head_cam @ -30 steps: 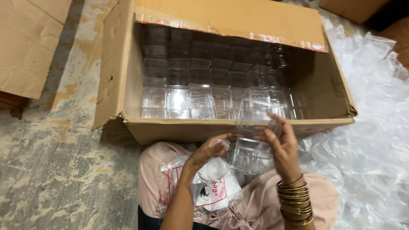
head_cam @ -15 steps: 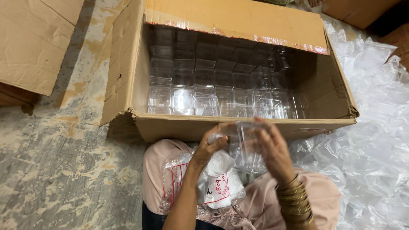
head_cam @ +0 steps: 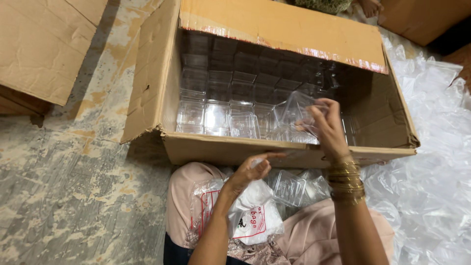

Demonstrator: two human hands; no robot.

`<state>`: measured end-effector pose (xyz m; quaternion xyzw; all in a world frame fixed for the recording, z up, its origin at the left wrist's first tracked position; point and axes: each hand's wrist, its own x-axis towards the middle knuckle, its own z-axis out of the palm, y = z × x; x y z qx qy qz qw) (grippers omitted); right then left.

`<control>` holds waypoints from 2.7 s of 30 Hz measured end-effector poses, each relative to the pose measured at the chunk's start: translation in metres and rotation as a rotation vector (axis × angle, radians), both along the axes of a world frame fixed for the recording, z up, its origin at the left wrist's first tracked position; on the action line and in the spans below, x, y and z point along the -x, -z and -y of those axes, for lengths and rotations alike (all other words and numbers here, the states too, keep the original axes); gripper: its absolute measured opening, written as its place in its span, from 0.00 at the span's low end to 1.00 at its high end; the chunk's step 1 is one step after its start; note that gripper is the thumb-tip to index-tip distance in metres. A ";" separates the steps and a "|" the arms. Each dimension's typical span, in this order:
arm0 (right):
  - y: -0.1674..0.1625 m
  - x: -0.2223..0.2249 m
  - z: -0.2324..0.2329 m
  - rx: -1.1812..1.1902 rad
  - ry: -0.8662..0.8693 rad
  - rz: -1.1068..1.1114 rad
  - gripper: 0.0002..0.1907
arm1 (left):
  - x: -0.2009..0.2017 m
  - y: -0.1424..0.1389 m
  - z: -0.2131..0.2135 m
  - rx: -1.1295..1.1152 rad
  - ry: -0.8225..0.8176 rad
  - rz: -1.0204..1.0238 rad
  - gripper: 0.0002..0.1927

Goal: The person sits on the floor and removes clear plastic boxes from plastic bags one at a time, then places and stacks the boxes into a large open cardboard box in front of them. They repeat this unpacking and stacking cycle throughout the episode.

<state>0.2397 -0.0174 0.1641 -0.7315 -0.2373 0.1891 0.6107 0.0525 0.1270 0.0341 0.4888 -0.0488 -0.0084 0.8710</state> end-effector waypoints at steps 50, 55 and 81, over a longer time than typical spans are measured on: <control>0.017 0.155 0.072 0.454 -0.074 0.201 0.51 | -0.003 0.015 0.030 -0.056 -0.101 0.101 0.49; 0.022 0.151 0.073 0.274 -0.112 0.163 0.43 | -0.003 0.017 0.029 -0.116 -0.119 0.098 0.46; 0.012 0.157 0.054 0.407 -0.007 0.250 0.52 | 0.002 0.005 0.027 -0.027 -0.131 0.016 0.48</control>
